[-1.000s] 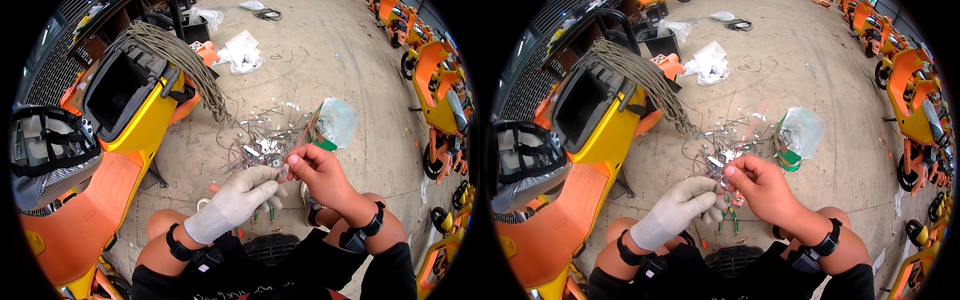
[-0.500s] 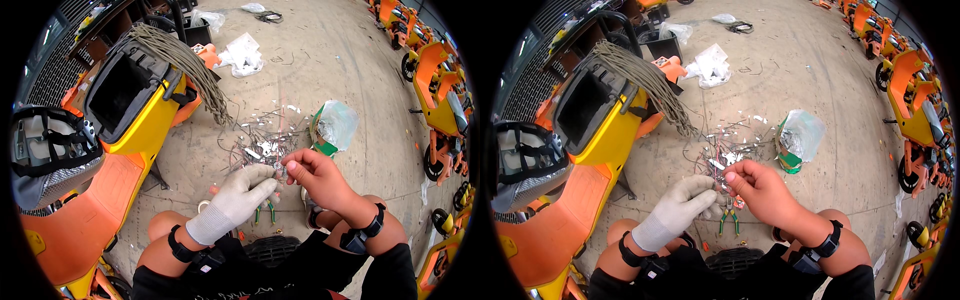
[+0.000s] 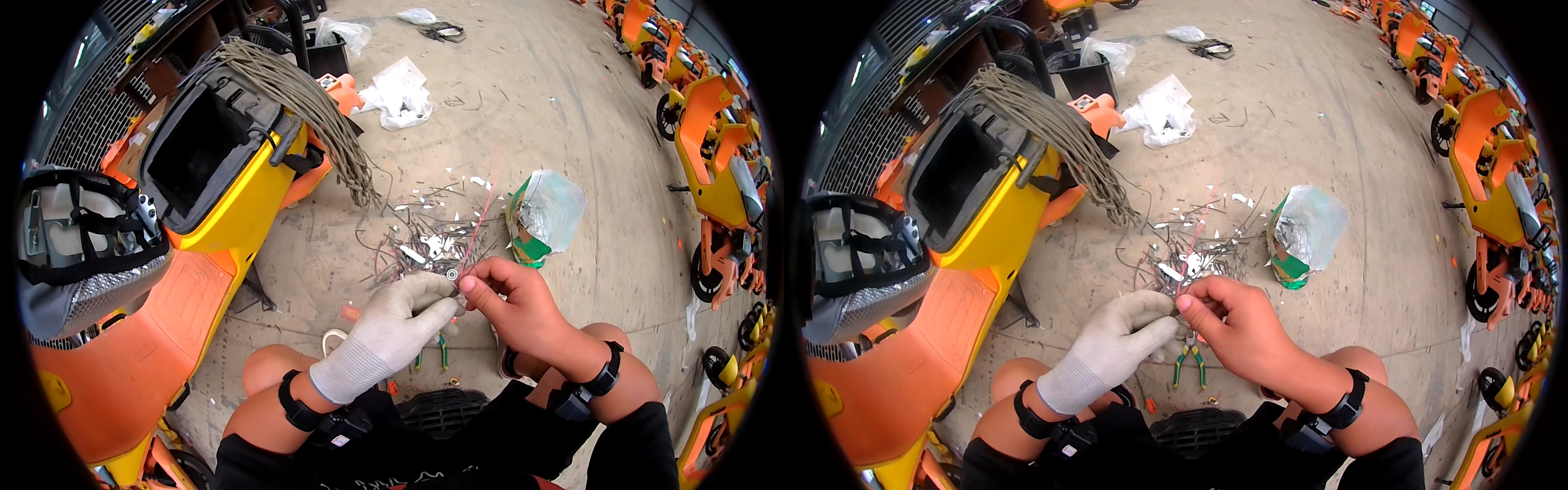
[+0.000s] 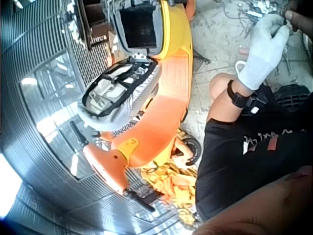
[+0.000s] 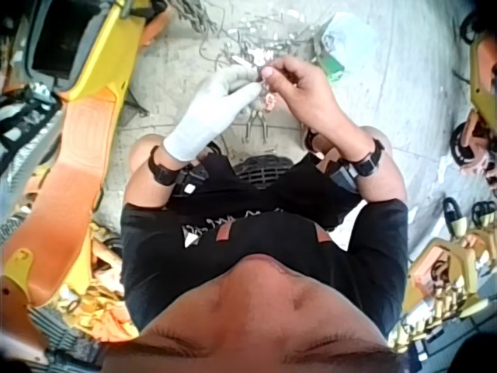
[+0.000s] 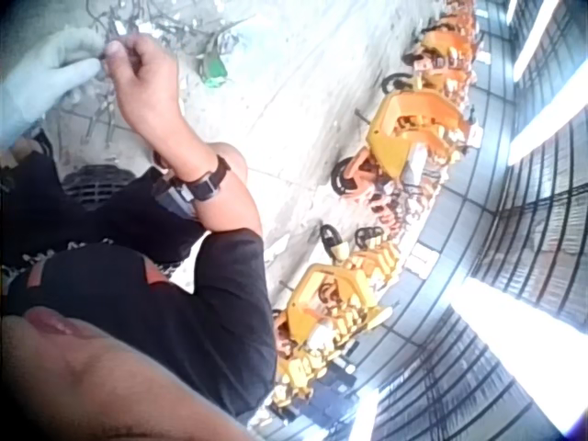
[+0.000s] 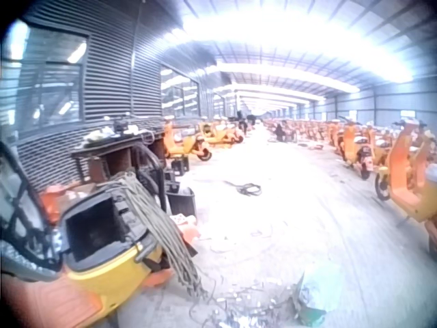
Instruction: The person strips and cuts wires using pliers, twists the exposed metal strands together by hand, and applies small plastic connectors to the joined ends.
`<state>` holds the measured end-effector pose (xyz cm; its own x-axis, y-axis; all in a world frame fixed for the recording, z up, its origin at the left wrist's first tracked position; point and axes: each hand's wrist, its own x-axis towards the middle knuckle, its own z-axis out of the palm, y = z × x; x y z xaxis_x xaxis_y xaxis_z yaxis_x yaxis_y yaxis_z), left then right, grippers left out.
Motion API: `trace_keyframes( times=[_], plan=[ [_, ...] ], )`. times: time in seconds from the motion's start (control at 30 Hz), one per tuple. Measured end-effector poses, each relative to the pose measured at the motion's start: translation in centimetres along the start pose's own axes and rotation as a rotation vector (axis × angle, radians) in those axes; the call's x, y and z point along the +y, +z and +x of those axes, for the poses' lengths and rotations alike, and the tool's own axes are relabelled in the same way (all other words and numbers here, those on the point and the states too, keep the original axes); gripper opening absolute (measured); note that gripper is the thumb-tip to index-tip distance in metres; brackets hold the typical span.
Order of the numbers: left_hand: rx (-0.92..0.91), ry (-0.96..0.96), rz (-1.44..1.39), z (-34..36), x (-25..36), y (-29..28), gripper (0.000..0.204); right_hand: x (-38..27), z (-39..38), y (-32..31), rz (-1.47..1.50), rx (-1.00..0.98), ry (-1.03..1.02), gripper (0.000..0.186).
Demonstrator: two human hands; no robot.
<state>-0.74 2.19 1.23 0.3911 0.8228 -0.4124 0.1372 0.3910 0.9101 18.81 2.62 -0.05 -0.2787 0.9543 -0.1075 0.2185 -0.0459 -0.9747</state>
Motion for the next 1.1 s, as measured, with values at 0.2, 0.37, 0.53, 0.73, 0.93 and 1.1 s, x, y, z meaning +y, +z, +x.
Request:
trace_keyframes(
  times=[0.2,0.37,0.53,0.73,0.93,1.1],
  plan=[
    [0.022,0.034,0.065,-0.17,0.24,0.05,0.027,-0.51,-0.29,0.25,0.075,0.04,0.074,0.022],
    [0.001,0.014,0.014,-0.36,0.66,0.09,0.026,-0.64,-0.24,0.04,0.209,-0.01,0.118,0.023],
    [-0.065,0.008,-0.121,-0.35,0.2,0.01,0.025,-0.8,-0.21,-0.33,0.259,-0.061,0.143,0.022],
    [-0.135,0.009,-0.18,-0.32,-0.13,-0.51,0.024,-0.77,-0.09,-0.44,0.296,-0.111,0.12,0.022],
    [-0.132,-0.004,-0.177,-0.45,0.22,-0.39,0.023,-0.6,-0.12,-0.5,0.303,-0.125,0.104,0.021],
    [-0.089,0.0,-0.145,-0.27,0.16,-0.2,0.022,-0.27,-0.19,-0.34,0.301,-0.104,0.086,0.019]
  ],
)
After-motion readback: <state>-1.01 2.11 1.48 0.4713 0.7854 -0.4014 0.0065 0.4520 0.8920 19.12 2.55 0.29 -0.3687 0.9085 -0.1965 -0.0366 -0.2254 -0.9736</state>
